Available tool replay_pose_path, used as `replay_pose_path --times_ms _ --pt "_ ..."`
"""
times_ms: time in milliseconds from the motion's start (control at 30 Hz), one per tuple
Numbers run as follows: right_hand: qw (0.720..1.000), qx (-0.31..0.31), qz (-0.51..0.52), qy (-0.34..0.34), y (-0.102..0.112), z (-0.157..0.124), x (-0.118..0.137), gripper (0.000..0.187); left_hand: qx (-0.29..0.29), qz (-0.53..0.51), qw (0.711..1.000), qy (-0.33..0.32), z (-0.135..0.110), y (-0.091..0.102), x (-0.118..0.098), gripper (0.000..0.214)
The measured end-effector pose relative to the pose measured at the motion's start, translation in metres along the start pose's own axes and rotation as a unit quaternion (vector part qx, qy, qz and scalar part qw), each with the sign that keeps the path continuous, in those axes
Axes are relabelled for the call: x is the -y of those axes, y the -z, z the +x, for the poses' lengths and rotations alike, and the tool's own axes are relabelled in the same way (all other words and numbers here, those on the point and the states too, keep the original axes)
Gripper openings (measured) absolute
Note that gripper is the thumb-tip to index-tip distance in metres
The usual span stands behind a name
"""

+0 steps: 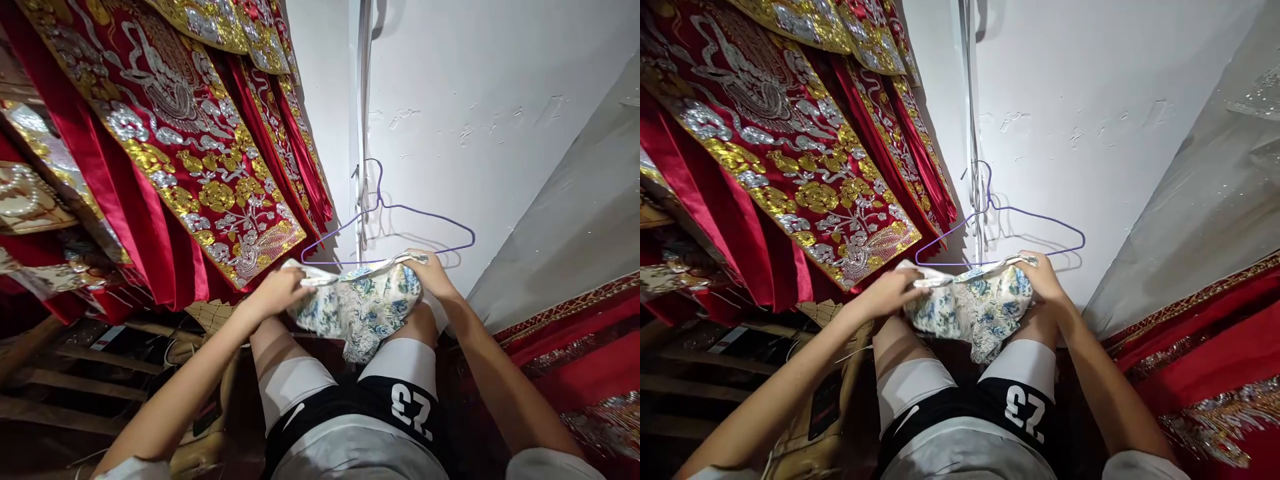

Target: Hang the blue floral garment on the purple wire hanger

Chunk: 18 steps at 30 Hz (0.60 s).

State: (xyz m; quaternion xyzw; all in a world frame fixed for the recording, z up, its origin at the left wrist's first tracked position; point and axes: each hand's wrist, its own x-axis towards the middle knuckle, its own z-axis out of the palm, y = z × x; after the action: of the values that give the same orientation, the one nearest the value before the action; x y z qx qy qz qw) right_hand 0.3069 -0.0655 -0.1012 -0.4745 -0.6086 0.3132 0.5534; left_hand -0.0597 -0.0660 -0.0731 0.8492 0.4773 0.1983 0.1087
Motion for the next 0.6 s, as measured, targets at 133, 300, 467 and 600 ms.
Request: replay_pose_path --times_ms 133,300,467,600 --pt "0.999 -0.038 -0.022 -0.022 0.009 -0.008 0.017 0.017 -0.093 -0.081 0.987 -0.106 0.025 0.024 -0.016 0.016" --pt "0.998 0.035 -0.045 0.012 -0.014 -0.026 0.023 0.014 -0.132 -0.144 0.967 -0.165 0.052 0.026 -0.055 0.017" --pt "0.984 -0.102 -0.111 0.093 -0.002 -0.042 0.028 0.052 -0.165 -0.213 0.951 -0.153 0.075 0.016 -0.056 0.037" --pt "0.931 -0.311 -0.158 0.11 0.027 -0.039 0.038 0.059 -0.167 -0.14 0.96 -0.178 0.079 0.018 -0.041 0.025"
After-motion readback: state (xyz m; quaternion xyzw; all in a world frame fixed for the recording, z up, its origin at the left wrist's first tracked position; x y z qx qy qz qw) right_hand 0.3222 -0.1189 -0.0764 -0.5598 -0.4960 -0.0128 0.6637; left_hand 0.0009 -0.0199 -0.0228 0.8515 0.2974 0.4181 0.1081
